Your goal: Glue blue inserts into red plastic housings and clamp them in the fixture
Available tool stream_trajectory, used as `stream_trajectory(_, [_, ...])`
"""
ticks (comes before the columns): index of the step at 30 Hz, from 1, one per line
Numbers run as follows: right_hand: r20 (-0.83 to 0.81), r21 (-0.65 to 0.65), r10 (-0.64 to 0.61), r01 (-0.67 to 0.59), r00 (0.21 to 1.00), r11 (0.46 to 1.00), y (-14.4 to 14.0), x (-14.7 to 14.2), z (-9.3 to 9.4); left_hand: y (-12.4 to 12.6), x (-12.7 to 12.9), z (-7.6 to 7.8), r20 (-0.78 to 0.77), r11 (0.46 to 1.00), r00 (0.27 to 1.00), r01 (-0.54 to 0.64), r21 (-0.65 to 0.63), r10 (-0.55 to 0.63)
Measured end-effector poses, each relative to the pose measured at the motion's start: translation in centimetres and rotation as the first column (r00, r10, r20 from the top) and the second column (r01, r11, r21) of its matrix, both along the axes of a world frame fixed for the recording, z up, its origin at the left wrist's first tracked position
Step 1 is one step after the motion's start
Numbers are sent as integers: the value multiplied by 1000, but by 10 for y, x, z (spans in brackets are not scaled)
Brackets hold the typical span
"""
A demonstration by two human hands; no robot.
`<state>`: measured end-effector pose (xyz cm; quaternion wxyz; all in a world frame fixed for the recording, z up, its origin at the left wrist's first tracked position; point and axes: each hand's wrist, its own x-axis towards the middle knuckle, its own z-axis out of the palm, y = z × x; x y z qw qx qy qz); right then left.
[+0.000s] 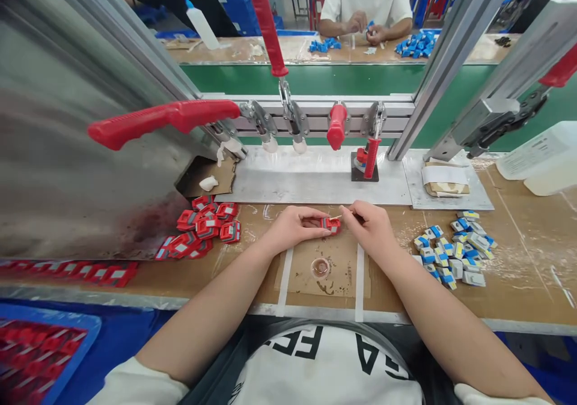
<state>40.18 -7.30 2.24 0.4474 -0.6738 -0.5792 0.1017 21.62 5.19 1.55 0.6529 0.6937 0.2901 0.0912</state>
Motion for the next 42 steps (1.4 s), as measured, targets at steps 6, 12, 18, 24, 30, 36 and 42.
stream_trajectory(6, [123, 35, -6, 2, 992, 999, 0, 1, 1, -1, 1, -1, 30, 1000, 1000, -5, -2, 5])
stream_trajectory(12, [228, 57, -34, 22, 973, 998, -4, 4, 3, -3, 1, 2, 51, 1000, 998, -31, 6, 31])
stream_trajectory(18, [107, 69, 121, -129, 987, 989, -11, -3, 12, -2, 1, -2, 80, 999, 996, -49, 12, 48])
stream_trajectory(24, [110, -78, 596, -591, 795, 803, -15, -18, 5, 1, 2, -8, 109, 999, 993, -47, 19, 44])
stream_trajectory(30, [122, -128, 631, -618, 766, 776, -15, -22, 1, 2, 2, -11, 138, 999, 990, -30, 22, 26])
stream_trajectory(36, [-59, 41, 147, -144, 987, 989, -13, -13, 6, 3, 2, -13, 148, 1000, 989, -7, -24, 10])
stream_trajectory(42, [-109, -27, -38, 35, 993, 999, -4, -8, 2, 2, 2, -11, 129, 999, 991, -18, -35, 23])
